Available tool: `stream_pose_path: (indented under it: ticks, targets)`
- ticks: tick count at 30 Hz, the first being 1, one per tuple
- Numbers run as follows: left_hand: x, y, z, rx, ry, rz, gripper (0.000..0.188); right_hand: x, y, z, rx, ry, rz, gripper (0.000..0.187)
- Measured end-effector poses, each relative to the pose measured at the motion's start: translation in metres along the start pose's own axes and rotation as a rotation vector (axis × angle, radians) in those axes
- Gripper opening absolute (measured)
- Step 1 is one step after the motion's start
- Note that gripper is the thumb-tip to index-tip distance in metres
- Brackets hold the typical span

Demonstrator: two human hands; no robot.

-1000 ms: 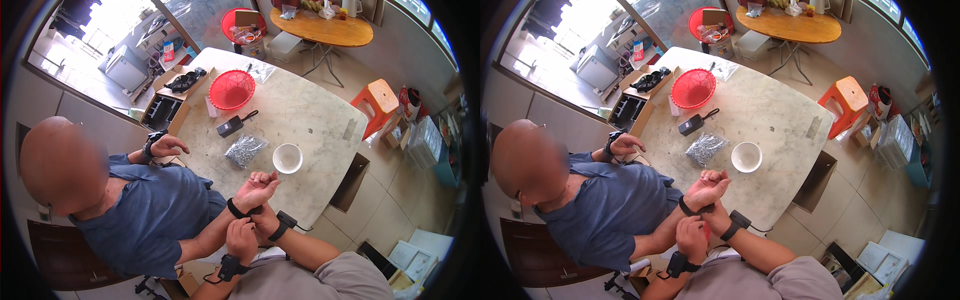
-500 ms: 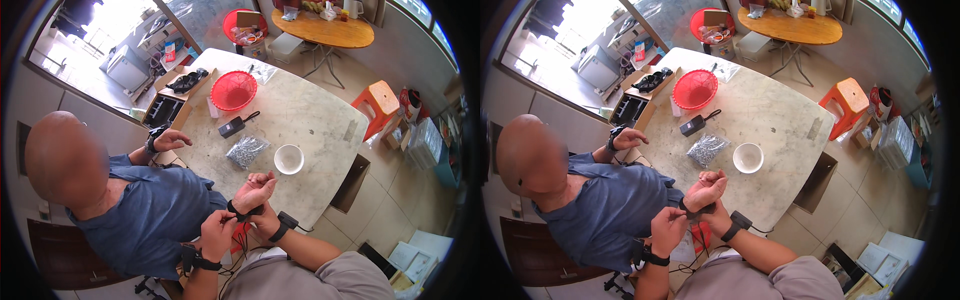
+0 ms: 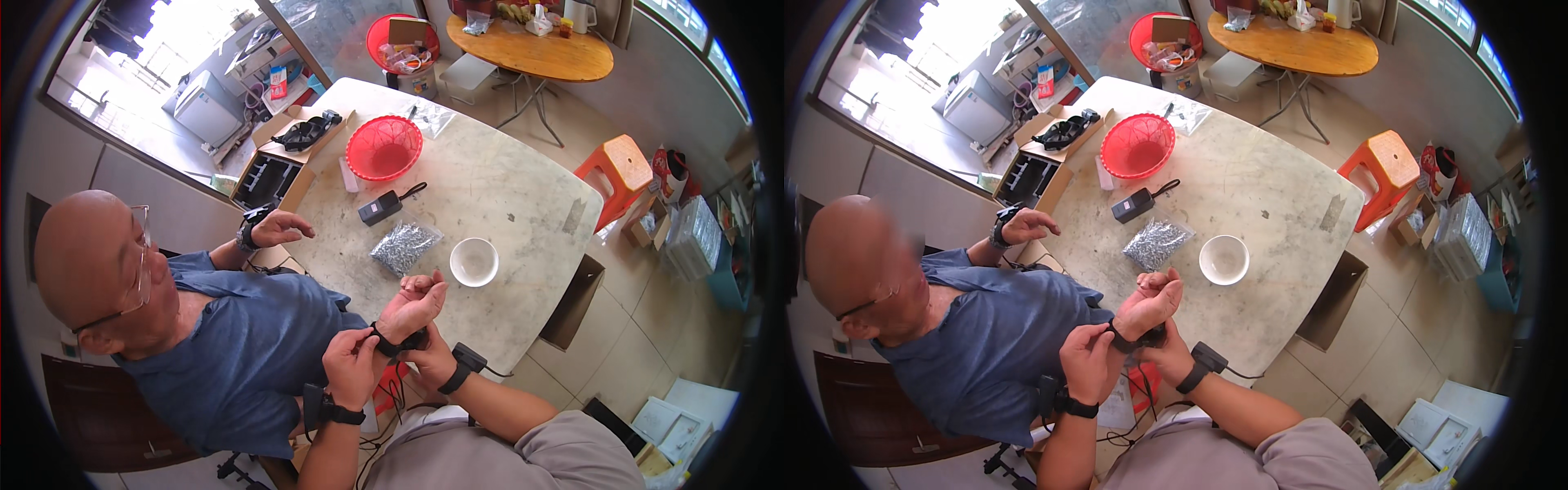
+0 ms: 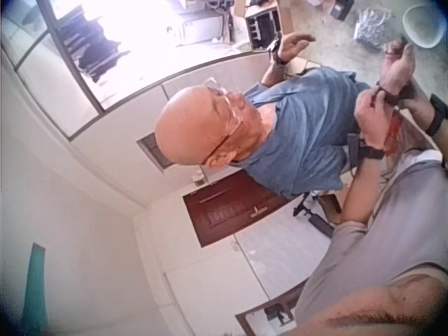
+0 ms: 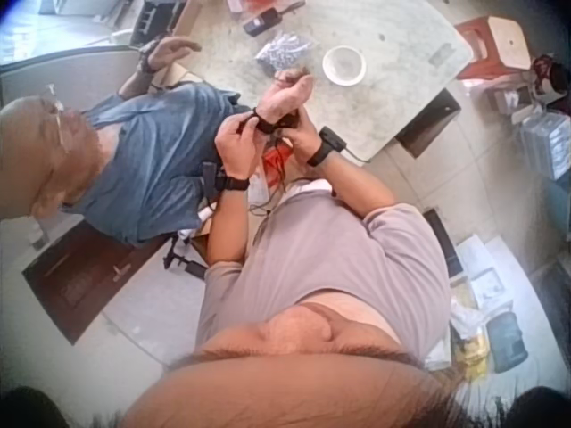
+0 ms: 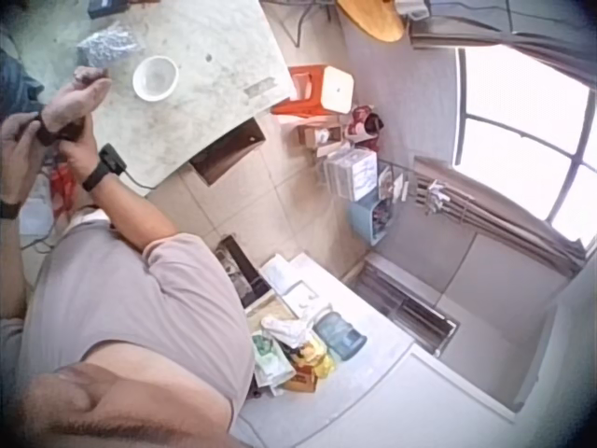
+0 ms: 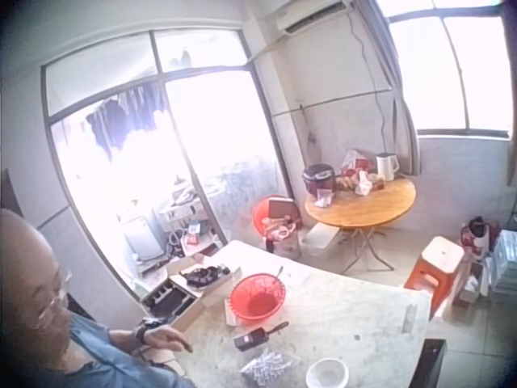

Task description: The recorder is putting on and adjusting wearable motion capture sensors on their arms with the help of another person.

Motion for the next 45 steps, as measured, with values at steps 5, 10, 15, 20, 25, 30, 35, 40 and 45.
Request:
stream_pose_path:
  ticks: [5, 10, 15, 20, 25, 30, 35, 40, 45]
  targets:
    - [0.006, 0.003, -0.017, 0.098, 0.188, -0.025, 0.011, 0.001, 0.0, -0.002, 0.036, 0.014, -0.018, 0.083]
    - [0.017, 0.009, 0.013, 0.011, 0.075, -0.013, 0.008, 0.001, -0.005, -0.003, -0.002, 0.028, -0.081, 0.067]
    - [0.016, 0.014, 0.031, 0.047, -0.111, 0.03, 0.016, 0.002, -0.003, 0.004, 0.091, 0.08, -0.077, 0.06]
    - [-0.01, -0.006, -0.034, 0.286, 0.217, -0.128, 0.031, 0.001, -0.003, 0.014, 0.055, 0.089, -0.13, 0.056]
    - [-0.07, -0.037, -0.062, 0.165, 0.272, -0.064, 0.029, -0.003, 0.005, 0.026, 0.036, 0.068, -0.232, 0.05]
    - [-0.13, -0.083, -0.047, 0.196, 0.175, -0.093, 0.022, -0.002, 0.015, 0.028, 0.017, 0.091, -0.304, 0.046]
    - [-0.202, -0.125, 0.027, 0.292, -0.022, -0.167, 0.018, 0.01, 0.002, 0.018, 0.093, 0.023, -0.213, 0.039]
    - [-0.294, -0.177, 0.142, 0.424, -0.321, -0.313, 0.02, 0.008, -0.021, -0.012, 0.055, 0.147, -0.054, 0.03]
    - [-0.391, -0.241, 0.237, 0.409, -0.612, -0.473, 0.019, -0.002, -0.035, -0.031, -0.145, 0.14, -0.016, 0.038]
Point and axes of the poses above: each hand's wrist, its own x-axis towards the middle knuckle, its own y-axis out of the palm, z = x × y, the point moved 8 cm from there along x, towards the middle knuckle, and after that the axes turned 7 degrees about -z, right-handed, at the moved point
